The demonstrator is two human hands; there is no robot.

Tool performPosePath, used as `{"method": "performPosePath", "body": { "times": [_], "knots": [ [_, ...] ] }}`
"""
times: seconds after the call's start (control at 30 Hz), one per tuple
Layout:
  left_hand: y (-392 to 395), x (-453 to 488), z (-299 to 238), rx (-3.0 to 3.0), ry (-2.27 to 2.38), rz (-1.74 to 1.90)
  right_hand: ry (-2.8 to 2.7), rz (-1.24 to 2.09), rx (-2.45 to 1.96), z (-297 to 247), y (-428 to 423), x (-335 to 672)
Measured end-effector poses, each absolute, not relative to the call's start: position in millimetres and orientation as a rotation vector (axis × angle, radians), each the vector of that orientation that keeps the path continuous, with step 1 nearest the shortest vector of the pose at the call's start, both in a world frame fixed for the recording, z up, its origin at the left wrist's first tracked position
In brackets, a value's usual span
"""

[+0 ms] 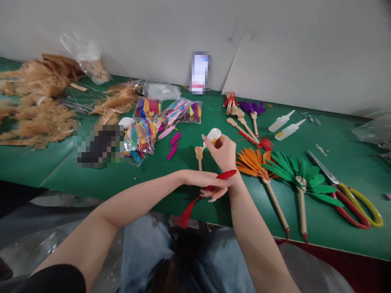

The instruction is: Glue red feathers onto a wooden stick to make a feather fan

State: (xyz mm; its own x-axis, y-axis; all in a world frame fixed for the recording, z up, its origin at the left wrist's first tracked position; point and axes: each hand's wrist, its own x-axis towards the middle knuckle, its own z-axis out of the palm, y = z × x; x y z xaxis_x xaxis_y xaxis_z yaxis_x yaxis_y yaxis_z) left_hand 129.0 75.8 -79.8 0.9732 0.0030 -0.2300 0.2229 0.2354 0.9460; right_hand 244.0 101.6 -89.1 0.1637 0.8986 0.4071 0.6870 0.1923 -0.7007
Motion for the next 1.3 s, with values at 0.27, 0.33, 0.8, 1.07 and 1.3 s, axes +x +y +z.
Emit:
{"method": "performPosePath", "body": {
  "times": [0.27,0.33,0.8,1.07,1.3],
  "knots": [
    [75.7,128.7,-79.6,1.319,0.203,-0.153,-1.636,0.314,-1.564,-88.8,100.5,242.8],
    [75.7,128.6,-79.6,1.322,0.200,-0.151,-1.645,0.334,-1.551,-88.8,100.0,242.3],
    [75.7,128.9,-79.4,1.331,0.212,-0.153,-1.703,0.418,-1.484,-87.6,98.1,242.1],
    [75.7,129.5,-80.8,1.320,0.221,-0.159,-1.607,0.377,-1.522,-83.1,97.9,244.6],
    [75.6,129.0,-79.4,1.296,0.196,-0.136,-1.696,0.346,-1.540,-87.6,100.0,245.9]
  ]
}}
